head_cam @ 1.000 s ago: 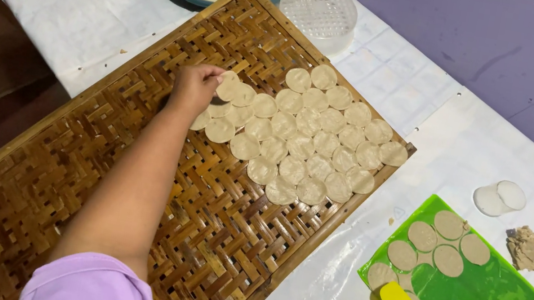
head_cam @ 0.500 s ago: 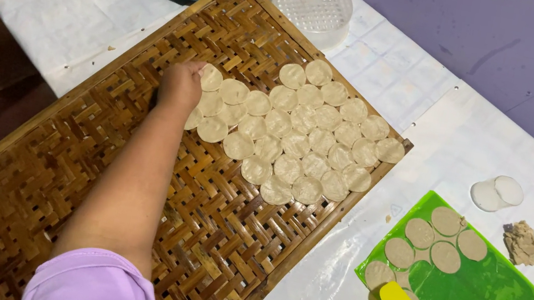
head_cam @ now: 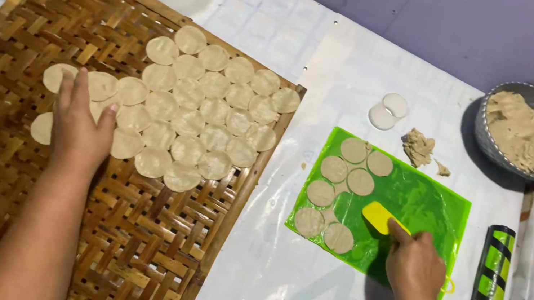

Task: Placing filling onto dough circles and arranging them on a woven tray.

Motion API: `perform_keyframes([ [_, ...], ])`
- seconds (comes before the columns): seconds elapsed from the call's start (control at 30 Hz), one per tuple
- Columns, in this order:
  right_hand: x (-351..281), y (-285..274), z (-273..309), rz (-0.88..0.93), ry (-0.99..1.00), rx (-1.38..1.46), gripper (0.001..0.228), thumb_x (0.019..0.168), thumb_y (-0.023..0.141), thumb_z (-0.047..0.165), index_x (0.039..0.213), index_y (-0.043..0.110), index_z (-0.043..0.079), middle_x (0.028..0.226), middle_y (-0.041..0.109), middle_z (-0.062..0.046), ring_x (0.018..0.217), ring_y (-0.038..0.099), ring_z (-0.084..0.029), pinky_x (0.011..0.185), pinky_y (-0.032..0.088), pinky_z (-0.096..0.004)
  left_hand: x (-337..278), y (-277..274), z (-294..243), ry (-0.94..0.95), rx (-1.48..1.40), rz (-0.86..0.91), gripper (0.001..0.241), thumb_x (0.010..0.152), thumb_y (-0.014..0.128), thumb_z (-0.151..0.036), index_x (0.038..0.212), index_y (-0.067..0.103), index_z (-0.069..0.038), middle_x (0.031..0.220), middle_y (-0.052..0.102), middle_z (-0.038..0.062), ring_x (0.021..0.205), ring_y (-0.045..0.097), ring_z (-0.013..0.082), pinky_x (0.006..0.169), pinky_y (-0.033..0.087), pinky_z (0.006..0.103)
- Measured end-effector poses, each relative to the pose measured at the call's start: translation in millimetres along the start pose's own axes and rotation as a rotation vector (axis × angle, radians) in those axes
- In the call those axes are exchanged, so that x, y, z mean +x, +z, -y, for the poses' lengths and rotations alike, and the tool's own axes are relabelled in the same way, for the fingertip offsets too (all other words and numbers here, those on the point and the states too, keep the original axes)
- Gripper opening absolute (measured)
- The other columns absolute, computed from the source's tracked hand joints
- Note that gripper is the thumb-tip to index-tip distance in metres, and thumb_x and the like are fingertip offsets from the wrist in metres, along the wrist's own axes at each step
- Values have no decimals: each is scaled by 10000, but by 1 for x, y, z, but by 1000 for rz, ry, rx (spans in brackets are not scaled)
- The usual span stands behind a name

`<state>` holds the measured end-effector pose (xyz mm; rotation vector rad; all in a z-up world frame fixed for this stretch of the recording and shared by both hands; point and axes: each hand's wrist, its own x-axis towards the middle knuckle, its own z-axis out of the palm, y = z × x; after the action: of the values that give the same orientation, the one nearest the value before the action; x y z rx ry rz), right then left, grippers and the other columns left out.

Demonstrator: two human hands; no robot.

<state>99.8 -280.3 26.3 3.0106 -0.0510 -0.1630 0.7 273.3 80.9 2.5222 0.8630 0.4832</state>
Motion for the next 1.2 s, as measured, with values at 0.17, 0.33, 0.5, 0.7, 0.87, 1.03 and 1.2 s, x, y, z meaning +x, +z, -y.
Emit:
perform_keyframes([
  [0.17,29,32,-4,-17,-60,-33,422,1000,510,335,1305,655,589,1080,628,-26,1007,742,-312,933,576,-474,-41,-3,-51,76,-191,41,655,980,671,-89,1571,413,24,1608,287,339,1469,269,526,1153,317,649],
  [0.33,39,32,-2,-57,-67,-8,418,1014,501,307,1308,676,547,1078,607,-49,996,730,-334,915,562,-465,-60,4,-71,133,-243,86,642,967,677,-86,1535,420,63,1596,279,374,1476,231,565,1150,295,690],
  [0.5,35,22,2,-45,-43,376,489,985,575,209,1377,657,490,1088,582,-91,1001,695,-458,890,575,-542,-85,9,-109,23,-579,272,529,1023,558,-83,1528,410,-20,1603,277,319,1394,398,530,1090,420,646],
  [0.7,2,-33,33,-147,-211,518,462,980,615,206,1350,672,477,1102,607,-86,1027,688,-435,884,570,-554,-131,79,-147,-408,-1431,593,467,1094,435,-204,1486,460,50,1485,532,211,1426,468,331,1165,390,466],
  [0.87,-41,-71,58,-259,-522,550,515,840,703,51,1250,765,358,948,604,-2,616,534,-157,544,437,-319,-140,121,-161,-706,-1614,965,545,1067,432,-326,1369,515,119,1231,644,289,1061,688,326,933,601,352],
  [1.03,-62,-76,73,-239,-561,242,453,878,694,260,1245,711,525,1015,653,3,705,643,-196,609,537,-371,-148,149,-133,-620,-1693,837,287,1027,591,-123,1234,611,76,1015,697,175,818,678,154,703,566,224],
  [1.2,-75,-67,99,-91,-525,27,404,890,674,290,1173,716,576,959,655,40,587,693,-219,601,595,-392,-153,138,-118,-341,-1277,439,162,956,695,-88,1089,730,-2,891,720,32,742,617,65,678,502,186],
])
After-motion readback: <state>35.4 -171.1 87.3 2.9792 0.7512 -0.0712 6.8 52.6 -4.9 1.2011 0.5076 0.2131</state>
